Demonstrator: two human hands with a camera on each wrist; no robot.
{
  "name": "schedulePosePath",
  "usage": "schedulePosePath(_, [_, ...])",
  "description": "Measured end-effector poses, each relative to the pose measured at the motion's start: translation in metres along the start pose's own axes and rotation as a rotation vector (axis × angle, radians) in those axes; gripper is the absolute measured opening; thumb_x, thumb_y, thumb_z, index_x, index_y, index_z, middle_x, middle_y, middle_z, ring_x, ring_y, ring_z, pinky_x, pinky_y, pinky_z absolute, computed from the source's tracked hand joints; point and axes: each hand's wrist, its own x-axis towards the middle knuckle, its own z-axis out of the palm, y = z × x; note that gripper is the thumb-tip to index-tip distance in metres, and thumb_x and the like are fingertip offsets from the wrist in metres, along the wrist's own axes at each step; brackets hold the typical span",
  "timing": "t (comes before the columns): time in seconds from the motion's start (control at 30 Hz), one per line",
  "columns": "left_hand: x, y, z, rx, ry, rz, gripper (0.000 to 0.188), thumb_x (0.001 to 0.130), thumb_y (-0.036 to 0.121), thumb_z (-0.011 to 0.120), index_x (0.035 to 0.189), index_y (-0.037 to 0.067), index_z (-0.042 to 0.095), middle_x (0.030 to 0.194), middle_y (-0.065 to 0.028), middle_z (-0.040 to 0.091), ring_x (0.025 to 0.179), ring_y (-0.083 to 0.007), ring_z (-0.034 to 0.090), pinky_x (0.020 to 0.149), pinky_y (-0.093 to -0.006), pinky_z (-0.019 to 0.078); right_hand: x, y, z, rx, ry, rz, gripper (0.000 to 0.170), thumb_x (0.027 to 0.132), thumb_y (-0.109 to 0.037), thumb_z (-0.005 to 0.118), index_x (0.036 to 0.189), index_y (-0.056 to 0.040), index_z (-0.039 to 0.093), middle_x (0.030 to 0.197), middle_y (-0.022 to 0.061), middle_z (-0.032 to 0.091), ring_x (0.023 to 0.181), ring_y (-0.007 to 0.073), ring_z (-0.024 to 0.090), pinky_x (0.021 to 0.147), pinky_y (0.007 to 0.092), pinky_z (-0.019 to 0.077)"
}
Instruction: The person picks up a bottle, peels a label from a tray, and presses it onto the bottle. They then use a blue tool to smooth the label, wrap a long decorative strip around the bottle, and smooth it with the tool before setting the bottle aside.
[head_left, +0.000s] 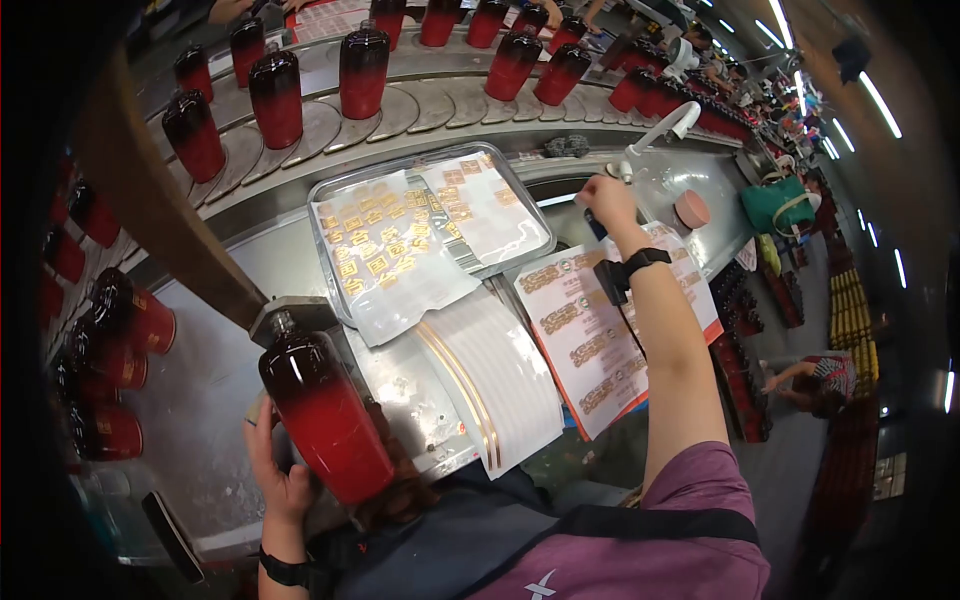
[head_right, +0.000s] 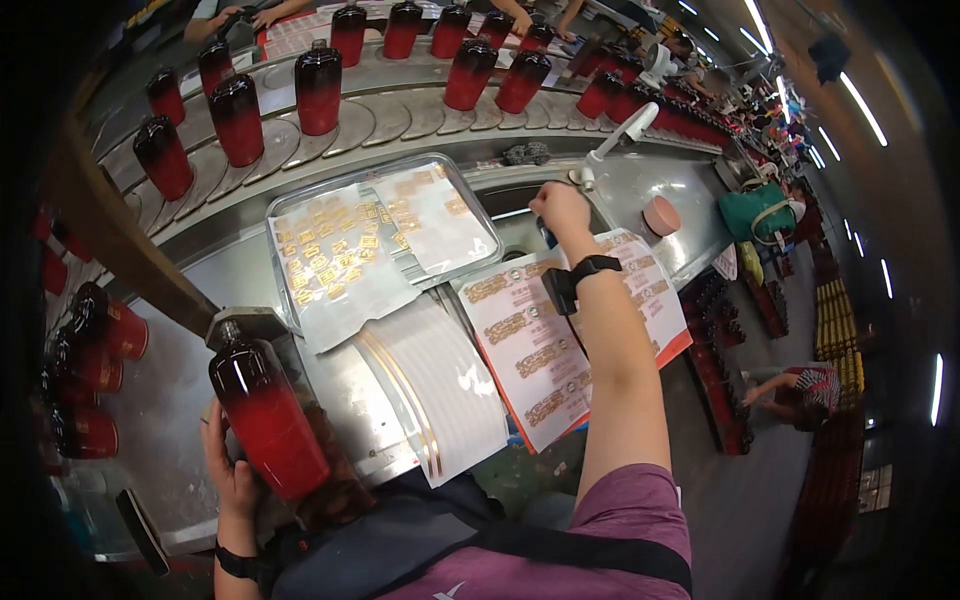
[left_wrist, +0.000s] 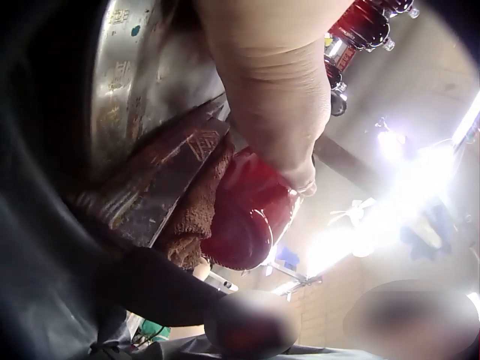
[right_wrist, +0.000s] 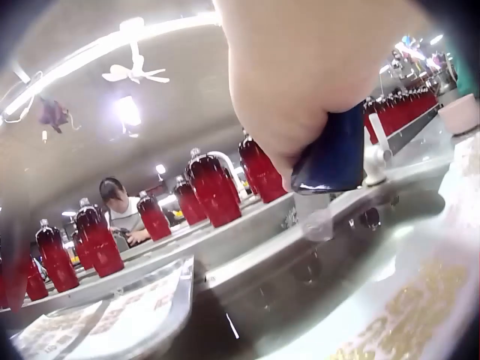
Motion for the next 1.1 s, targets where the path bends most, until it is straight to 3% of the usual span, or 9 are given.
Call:
schedulePosePath(0.2, [-0.005,-0.014,0.000,0.036,0.006,-0.026,0.095,0.089,0.072,0.049,0.143,-0.005,0.044,0.137,-0.0203,0.050,0.124,-0.0326,0.051,0.104,-0.0417,0.0393,0.014,0.003,0.024,0.234,-0.591,-0.135,0.051,0.072,-0.040,0.083,0.105,-0.0012,0.075,0.092,0.0149,0.075,0.084,0.0230,0.070,0.079,0.0340,0.0529])
schedulePosePath(0.37, [-0.006,-0.017,0.000,0.041,0.010,-0.037,0.093,0.089,0.072,0.049,0.143,-0.004,0.045,0.138,-0.0208,0.051,0.127,-0.0342,0.048,0.106,-0.0435,0.0364,0.021,0.009,-0.001,0.504,-0.708,0.056,0.060,0.066,-0.049,0.086,0.100,-0.0006,0.077,0.088,0.0096,0.074,0.077,0.0198,0.066,0.072,0.0331,0.0509])
schedulePosePath(0.5, [-0.003,-0.014,-0.004,0.119,-0.028,-0.002,0.092,0.089,0.072,0.048,0.141,-0.004,0.047,0.137,-0.0222,0.052,0.128,-0.0357,0.048,0.108,-0.0446,0.0351,0.053,0.068,0.045,0.318,-0.374,0.219,0.047,0.079,-0.048,0.078,0.086,-0.0023,0.077,0.077,0.0093,0.070,0.064,0.0195,0.061,0.066,0.0346,0.0510])
schedulePosePath(0.57, [-0.003,-0.014,-0.003,0.095,-0.003,-0.011,0.090,0.090,0.070,0.047,0.138,-0.005,0.050,0.136,-0.0232,0.053,0.128,-0.0370,0.048,0.109,-0.0456,0.0337,0.056,0.081,0.060,-0.135,-0.282,0.144,0.049,0.084,-0.051,0.073,0.081,-0.0019,0.073,0.073,0.0091,0.066,0.061,0.0211,0.058,0.063,0.0367,0.0522])
schedulePosePath(0.7, [-0.006,-0.014,-0.005,0.080,0.007,-0.045,0.088,0.091,0.069,0.046,0.137,-0.005,0.051,0.134,-0.0230,0.055,0.125,-0.0367,0.050,0.107,-0.0446,0.0355,0.028,0.037,0.030,0.270,-0.570,0.554,0.054,0.085,-0.051,0.074,0.064,-0.0030,0.060,0.068,0.0069,0.058,0.054,0.0191,0.054,0.044,0.0364,0.0450])
schedulePosePath(0.83, [-0.002,-0.010,-0.007,0.082,-0.009,-0.057,0.086,0.092,0.069,0.045,0.136,-0.005,0.052,0.130,-0.0215,0.056,0.121,-0.0336,0.053,0.103,-0.0418,0.0391,0.023,0.029,0.029,0.177,-0.659,0.457,0.045,0.073,-0.044,0.086,0.067,-0.0040,0.066,0.063,0.0045,0.058,0.054,0.0178,0.054,0.048,0.0355,0.0452])
schedulePosePath(0.93, [-0.003,-0.010,-0.006,0.065,-0.023,-0.067,0.084,0.093,0.066,0.045,0.138,-0.005,0.050,0.129,-0.0204,0.057,0.118,-0.0313,0.055,0.102,-0.0404,0.0406,0.051,0.093,0.118,0.412,-0.504,0.249,0.038,0.062,-0.032,0.090,0.076,-0.0008,0.072,0.072,0.0069,0.067,0.061,0.0196,0.059,0.058,0.0370,0.0507])
schedulePosePath(1.0, [0.002,-0.002,-0.006,0.041,-0.026,-0.067,0.082,0.095,0.064,0.045,0.139,-0.005,0.049,0.129,-0.0199,0.057,0.118,-0.0302,0.056,0.101,-0.0399,0.0410,0.026,0.053,0.067,0.506,-0.310,0.248,0.019,0.073,-0.021,0.080,0.075,-0.0029,0.074,0.068,0.0041,0.068,0.060,0.0133,0.059,0.058,0.0308,0.0458])
schedulePosePath(1.1, [0.010,0.013,-0.005,-0.050,0.089,-0.128,0.056,0.103,0.033,0.043,0.145,-0.003,0.042,0.131,-0.0192,0.056,0.117,-0.0260,0.057,0.103,-0.0369,0.0417,0.017,-0.002,0.018,0.376,-0.216,0.117,0.025,0.071,-0.025,0.081,0.082,-0.0037,0.073,0.073,0.0099,0.070,0.064,0.0247,0.065,0.063,0.0360,0.0510])
